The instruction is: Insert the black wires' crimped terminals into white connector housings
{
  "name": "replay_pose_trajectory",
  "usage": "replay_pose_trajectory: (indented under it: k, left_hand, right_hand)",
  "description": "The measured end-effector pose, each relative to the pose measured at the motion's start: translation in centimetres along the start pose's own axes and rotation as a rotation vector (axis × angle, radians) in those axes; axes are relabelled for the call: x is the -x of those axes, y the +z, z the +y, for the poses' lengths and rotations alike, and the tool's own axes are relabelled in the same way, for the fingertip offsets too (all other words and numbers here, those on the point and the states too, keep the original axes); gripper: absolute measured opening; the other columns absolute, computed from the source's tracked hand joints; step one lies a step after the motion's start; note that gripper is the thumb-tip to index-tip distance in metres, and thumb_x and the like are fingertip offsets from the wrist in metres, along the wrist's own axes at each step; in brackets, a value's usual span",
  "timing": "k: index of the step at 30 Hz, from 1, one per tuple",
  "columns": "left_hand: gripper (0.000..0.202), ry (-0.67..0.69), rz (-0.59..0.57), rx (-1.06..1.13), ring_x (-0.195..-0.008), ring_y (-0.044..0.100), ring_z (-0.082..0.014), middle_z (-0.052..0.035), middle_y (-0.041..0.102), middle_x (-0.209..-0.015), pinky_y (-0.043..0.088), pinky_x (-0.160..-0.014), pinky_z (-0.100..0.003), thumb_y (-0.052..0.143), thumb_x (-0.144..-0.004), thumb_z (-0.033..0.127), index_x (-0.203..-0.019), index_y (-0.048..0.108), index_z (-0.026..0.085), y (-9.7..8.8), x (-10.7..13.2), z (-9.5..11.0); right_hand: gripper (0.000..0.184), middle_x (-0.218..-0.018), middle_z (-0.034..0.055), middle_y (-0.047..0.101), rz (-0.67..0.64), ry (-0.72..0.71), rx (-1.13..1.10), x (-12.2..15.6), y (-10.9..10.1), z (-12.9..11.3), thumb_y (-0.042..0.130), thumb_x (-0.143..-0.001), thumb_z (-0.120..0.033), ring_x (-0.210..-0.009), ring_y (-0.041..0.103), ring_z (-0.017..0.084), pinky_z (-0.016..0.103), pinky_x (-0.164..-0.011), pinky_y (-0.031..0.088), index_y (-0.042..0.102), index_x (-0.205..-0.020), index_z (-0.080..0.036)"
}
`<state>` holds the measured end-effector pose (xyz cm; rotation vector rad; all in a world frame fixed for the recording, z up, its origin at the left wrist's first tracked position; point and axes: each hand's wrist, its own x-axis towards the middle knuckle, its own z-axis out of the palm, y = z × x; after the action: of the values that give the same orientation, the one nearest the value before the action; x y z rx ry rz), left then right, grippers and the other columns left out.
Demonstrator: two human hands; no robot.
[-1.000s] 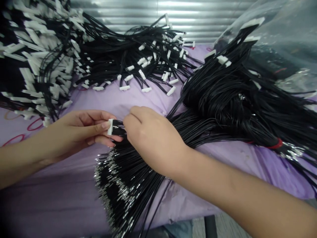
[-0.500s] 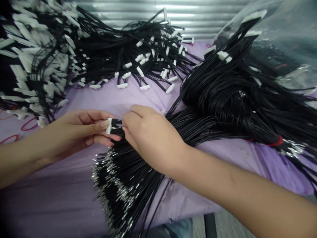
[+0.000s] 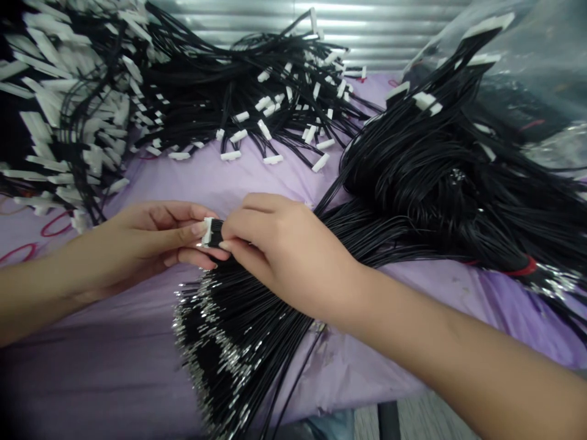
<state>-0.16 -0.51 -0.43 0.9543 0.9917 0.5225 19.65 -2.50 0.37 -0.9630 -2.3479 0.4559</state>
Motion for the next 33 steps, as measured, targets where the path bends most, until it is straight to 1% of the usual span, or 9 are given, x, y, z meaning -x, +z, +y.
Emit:
replay_pose_trajectory:
  k: [2, 4, 8, 11, 18, 21, 24, 29, 33]
  left_hand:
    - [0.009, 0.007, -0.020, 0.022, -0.072, 0.069, -0.0097, -0.0012, 0.070, -0.076, 0.058, -0.067, -0.016, 0.059, -0.079, 0.016, -0.086, 0.063, 0.013, -0.1, -0.1, 0.0]
    - [0.009, -0.001, -0.008, 0.036, -0.069, 0.069, -0.0091, -0.0008, 0.070, -0.075, 0.058, -0.067, -0.016, 0.059, -0.079, 0.015, -0.087, 0.063, 0.013, -0.1, -0.2, 0.0]
    - [0.008, -0.013, 0.023, 0.018, -0.074, 0.070, -0.0127, -0.0034, 0.069, -0.078, 0.058, -0.064, -0.015, 0.058, -0.079, 0.014, -0.086, 0.062, 0.011, 0.0, -0.2, 0.1]
    - [0.008, -0.006, -0.001, 0.021, -0.074, 0.070, -0.0147, -0.0023, 0.068, -0.077, 0.059, -0.062, -0.016, 0.059, -0.078, 0.013, -0.086, 0.061, 0.011, 0.1, -0.1, 0.2]
    - [0.007, -0.004, -0.007, 0.044, -0.073, 0.070, -0.0139, 0.0018, 0.067, -0.071, 0.059, -0.062, -0.015, 0.062, -0.077, 0.015, -0.083, 0.062, 0.013, -0.1, -0.2, 0.1]
    - [0.009, -0.016, 0.007, 0.024, -0.074, 0.070, -0.0134, 0.0008, 0.068, -0.075, 0.058, -0.061, -0.014, 0.062, -0.076, 0.015, -0.085, 0.062, 0.013, 0.0, -0.2, 0.1]
    - [0.010, -0.020, 0.017, 0.000, -0.074, 0.070, -0.0135, -0.0006, 0.069, -0.078, 0.058, -0.061, -0.015, 0.062, -0.076, 0.015, -0.086, 0.062, 0.013, 0.2, -0.1, 0.1]
    - [0.005, -0.012, 0.043, -0.003, -0.074, 0.070, -0.0129, 0.0000, 0.069, -0.074, 0.058, -0.061, -0.014, 0.062, -0.077, 0.016, -0.081, 0.063, 0.014, 0.2, -0.1, 0.1]
    - [0.004, -0.032, 0.038, -0.003, -0.075, 0.070, -0.0132, -0.0019, 0.069, -0.076, 0.058, -0.062, -0.014, 0.061, -0.077, 0.014, -0.080, 0.062, 0.012, 0.3, -0.3, 0.3]
  right_hand:
    - [0.013, -0.076, 0.0010, 0.057, -0.051, 0.040, -0.041, 0.0, -0.3, -0.3, 0.052, -0.085, -0.016, -0.070, 0.051, 0.007, 0.019, -0.064, 0.040, 0.064, -0.081, -0.012]
    - [0.009, -0.075, -0.0002, 0.057, -0.066, 0.082, -0.034, 0.1, -0.3, -0.6, 0.054, -0.083, -0.013, -0.069, 0.051, 0.007, 0.018, -0.063, 0.040, 0.062, -0.079, -0.013]
    - [0.007, -0.078, 0.0020, 0.057, 0.017, 0.099, 0.125, 0.3, 0.1, -0.9, 0.054, -0.082, -0.012, -0.072, 0.052, 0.010, 0.021, -0.064, 0.042, 0.059, -0.078, -0.013]
    - [0.011, -0.079, 0.0051, 0.057, -0.005, 0.078, 0.244, 0.3, 0.6, -0.7, 0.049, -0.084, -0.014, -0.072, 0.053, 0.013, 0.025, -0.064, 0.044, 0.058, -0.077, -0.012]
    - [0.019, -0.077, 0.0072, 0.057, -0.034, -0.014, 0.341, 0.2, 0.8, -0.4, 0.043, -0.087, -0.015, -0.073, 0.054, 0.015, 0.028, -0.065, 0.046, 0.057, -0.075, -0.013]
    - [0.018, -0.077, 0.0080, 0.058, -0.012, -0.042, 0.360, 0.2, 0.8, -0.4, 0.044, -0.086, -0.013, -0.075, 0.055, 0.016, 0.029, -0.066, 0.046, 0.057, -0.074, -0.012]
    - [0.018, -0.076, 0.0079, 0.057, 0.016, -0.027, 0.364, 0.2, 0.9, -0.5, 0.045, -0.085, -0.013, -0.074, 0.055, 0.016, 0.029, -0.066, 0.046, 0.057, -0.072, -0.012]
    - [0.021, -0.074, 0.0076, 0.057, 0.029, -0.034, 0.371, 0.2, 1.2, -0.5, 0.043, -0.087, -0.013, -0.073, 0.053, 0.016, 0.029, -0.065, 0.046, 0.057, -0.072, -0.012]
    - [0.022, -0.076, 0.0087, 0.057, 0.035, -0.076, 0.402, 0.2, 1.3, -0.5, 0.042, -0.087, -0.012, -0.074, 0.052, 0.016, 0.029, -0.066, 0.046, 0.059, -0.074, -0.011]
